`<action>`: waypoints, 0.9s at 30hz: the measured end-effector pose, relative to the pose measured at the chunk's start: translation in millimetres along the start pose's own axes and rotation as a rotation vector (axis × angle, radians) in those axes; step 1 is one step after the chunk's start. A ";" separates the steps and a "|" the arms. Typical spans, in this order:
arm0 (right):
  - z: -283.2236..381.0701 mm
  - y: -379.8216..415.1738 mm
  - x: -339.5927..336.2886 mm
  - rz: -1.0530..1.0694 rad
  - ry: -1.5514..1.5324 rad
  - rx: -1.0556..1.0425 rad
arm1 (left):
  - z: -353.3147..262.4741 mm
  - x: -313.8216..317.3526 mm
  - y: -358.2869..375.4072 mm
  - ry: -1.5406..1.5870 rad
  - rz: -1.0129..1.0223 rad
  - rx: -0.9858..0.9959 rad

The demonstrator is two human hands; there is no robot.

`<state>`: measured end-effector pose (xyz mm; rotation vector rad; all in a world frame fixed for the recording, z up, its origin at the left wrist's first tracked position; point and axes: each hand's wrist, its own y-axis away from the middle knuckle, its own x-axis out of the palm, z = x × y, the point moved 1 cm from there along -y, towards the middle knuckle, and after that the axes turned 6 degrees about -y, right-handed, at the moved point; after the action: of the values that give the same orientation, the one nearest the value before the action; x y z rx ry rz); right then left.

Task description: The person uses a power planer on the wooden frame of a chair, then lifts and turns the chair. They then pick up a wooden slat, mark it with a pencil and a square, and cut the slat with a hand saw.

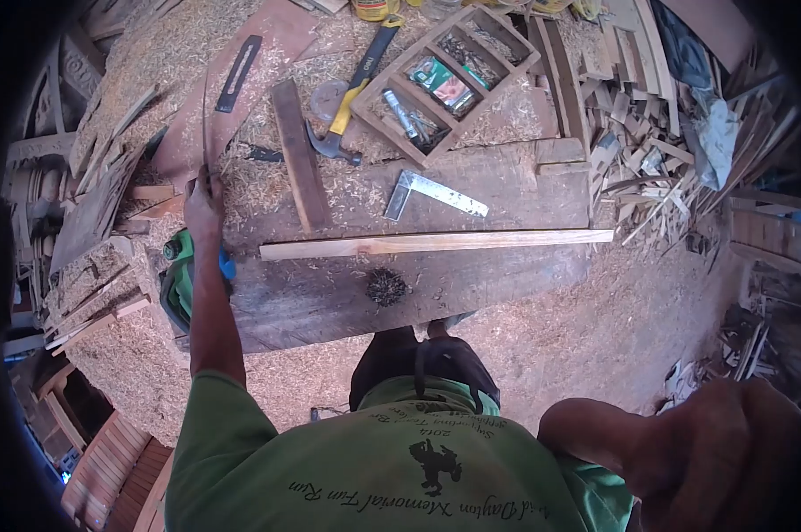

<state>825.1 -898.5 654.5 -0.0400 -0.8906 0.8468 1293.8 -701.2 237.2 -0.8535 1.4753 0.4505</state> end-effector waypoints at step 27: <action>-43.7 242.5 -244.5 -0.764 0.505 0.604 | -289.5 -61.4 295.6 0.343 0.162 0.120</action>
<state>620.0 -882.1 375.0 0.5597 -0.1079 0.3212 876.4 -708.2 264.2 -0.7435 1.8782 0.3411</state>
